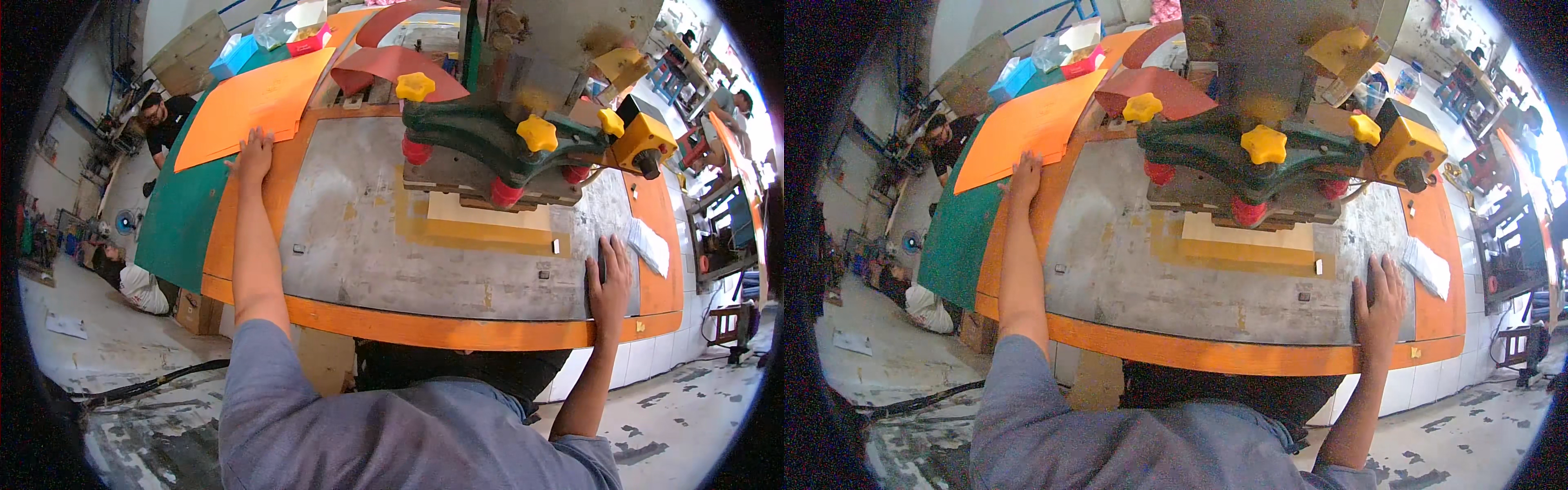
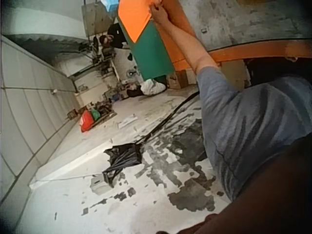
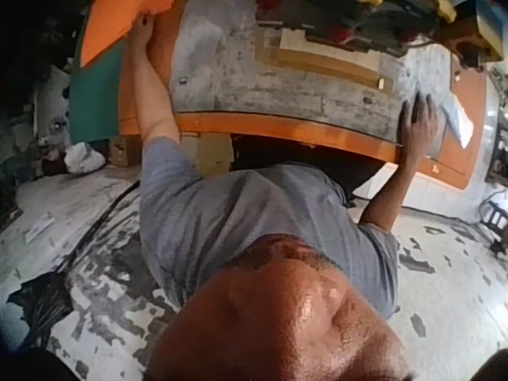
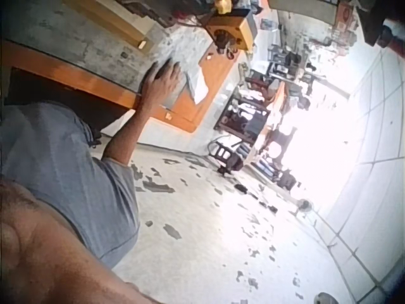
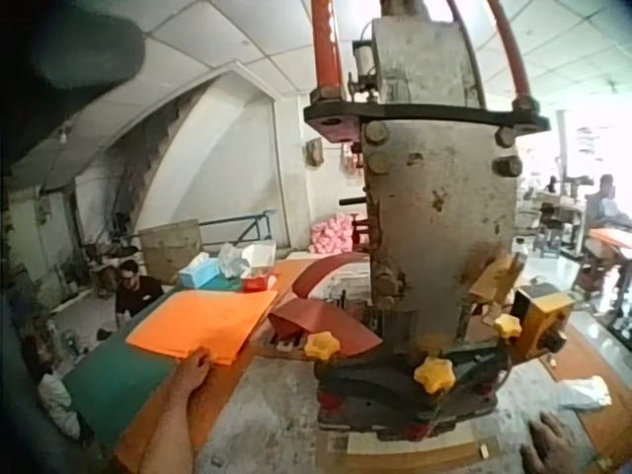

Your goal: The person flips through a stack of stamped plastic folders, unfolds them, aligns the sheets, and presses down on the plastic pockets and edges by hand on a table.

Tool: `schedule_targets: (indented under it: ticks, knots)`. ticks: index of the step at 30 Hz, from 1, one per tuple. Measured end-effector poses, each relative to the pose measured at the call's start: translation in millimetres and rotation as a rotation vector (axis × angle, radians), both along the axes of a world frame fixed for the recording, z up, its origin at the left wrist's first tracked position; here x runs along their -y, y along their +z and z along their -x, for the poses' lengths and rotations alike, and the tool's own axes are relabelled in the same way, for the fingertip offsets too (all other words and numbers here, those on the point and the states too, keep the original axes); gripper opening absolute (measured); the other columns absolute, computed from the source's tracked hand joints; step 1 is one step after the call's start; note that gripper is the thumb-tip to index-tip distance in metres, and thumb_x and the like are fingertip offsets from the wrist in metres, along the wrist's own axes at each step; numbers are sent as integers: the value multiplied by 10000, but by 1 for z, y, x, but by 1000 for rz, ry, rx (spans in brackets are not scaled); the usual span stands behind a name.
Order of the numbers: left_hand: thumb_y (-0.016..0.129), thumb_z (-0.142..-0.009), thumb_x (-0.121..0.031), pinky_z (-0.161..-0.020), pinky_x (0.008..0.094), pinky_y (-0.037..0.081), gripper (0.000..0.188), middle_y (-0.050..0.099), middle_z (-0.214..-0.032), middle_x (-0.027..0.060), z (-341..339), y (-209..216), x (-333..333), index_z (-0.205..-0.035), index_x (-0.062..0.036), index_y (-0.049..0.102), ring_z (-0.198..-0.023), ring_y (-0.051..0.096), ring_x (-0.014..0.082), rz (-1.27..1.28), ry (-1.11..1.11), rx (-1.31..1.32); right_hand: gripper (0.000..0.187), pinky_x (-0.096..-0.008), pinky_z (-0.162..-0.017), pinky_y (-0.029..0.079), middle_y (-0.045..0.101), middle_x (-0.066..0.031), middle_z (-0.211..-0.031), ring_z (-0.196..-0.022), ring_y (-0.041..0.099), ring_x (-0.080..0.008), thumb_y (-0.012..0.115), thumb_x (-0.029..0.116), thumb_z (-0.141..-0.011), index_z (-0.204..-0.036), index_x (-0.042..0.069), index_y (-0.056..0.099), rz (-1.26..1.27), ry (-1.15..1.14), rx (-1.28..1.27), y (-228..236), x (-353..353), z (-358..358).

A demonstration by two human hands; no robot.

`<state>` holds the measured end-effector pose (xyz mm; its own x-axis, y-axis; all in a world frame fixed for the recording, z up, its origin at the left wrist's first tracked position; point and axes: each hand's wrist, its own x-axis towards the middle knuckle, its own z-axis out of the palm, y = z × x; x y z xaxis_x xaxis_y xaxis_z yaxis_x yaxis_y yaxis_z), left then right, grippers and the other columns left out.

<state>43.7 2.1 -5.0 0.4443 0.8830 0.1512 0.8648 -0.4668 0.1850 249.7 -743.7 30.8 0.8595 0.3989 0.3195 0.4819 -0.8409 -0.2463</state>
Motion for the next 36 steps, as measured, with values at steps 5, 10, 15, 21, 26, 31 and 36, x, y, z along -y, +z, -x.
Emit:
schedule_targets:
  ticks: [5, 10, 15, 21, 26, 31, 36]
  knots:
    - [299, -1049, -724, -1171, 830, 5, 764, 238, -1748, -20, 9, 1, -10, -1659, -265, 328, -1604, 230, 305, -55, -7, -8, 500, -481, -1242, 279, 512, -165, -1581, -1486, 431, -361, 629, 312, -1031, -1479, 94, 590, -25, 20, 16, 2, -3, 2]
    - [379, -1032, -721, -1210, 771, 55, 754, 319, -1719, -12, 15, -1, -17, -1618, -248, 420, -1585, 288, 321, -41, -61, 75, 491, -478, -1239, 283, 511, -158, -1583, -1488, 431, -354, 629, 310, -1032, -1470, 90, 596, -28, 17, 4, 4, -5, 1]
    - [445, -1013, -727, -1244, 705, 99, 756, 380, -1693, 7, 17, 3, -8, -1582, -231, 482, -1578, 301, 337, -4, -139, 124, 487, -472, -1239, 286, 509, -139, -1590, -1492, 430, -337, 622, 322, -1041, -1470, 93, 596, -36, 18, 23, -4, 1, -1]
    - [447, -1006, -739, -1224, 741, 93, 746, 388, -1688, 20, 32, 18, -7, -1545, -230, 528, -1579, 300, 339, -1, -113, 114, 497, -472, -1236, 289, 503, -141, -1596, -1490, 435, -338, 624, 336, -1037, -1473, 98, 594, -31, 20, 8, -3, -7, 2]
    - [465, -1029, -683, -1210, 622, 281, 714, 460, -1633, 99, -1, 0, 5, -1502, -156, 556, -1493, 430, 373, -28, -202, 127, 498, -487, -1235, 308, 522, -188, -1564, -1479, 440, -372, 658, 302, -992, -1436, 79, 624, -37, -51, 19, 4, 2, 3]
    - [498, -1057, -605, -1139, 469, 430, 689, 546, -1527, 201, -13, -40, -20, -1493, -72, 525, -1382, 539, 391, -65, -231, 139, 479, -497, -1208, 351, 569, -218, -1502, -1432, 482, -404, 685, 298, -970, -1390, 69, 654, -60, -16, 59, -11, 6, -7]
    - [463, -1093, -560, -1189, 431, 386, 655, 541, -1541, 154, 19, -32, -70, -1510, -58, 513, -1442, 492, 343, -241, -321, 148, 497, -505, -1222, 327, 545, -225, -1525, -1451, 464, -401, 648, 360, -990, -1403, 84, 642, -92, -12, 45, -4, 0, -2]
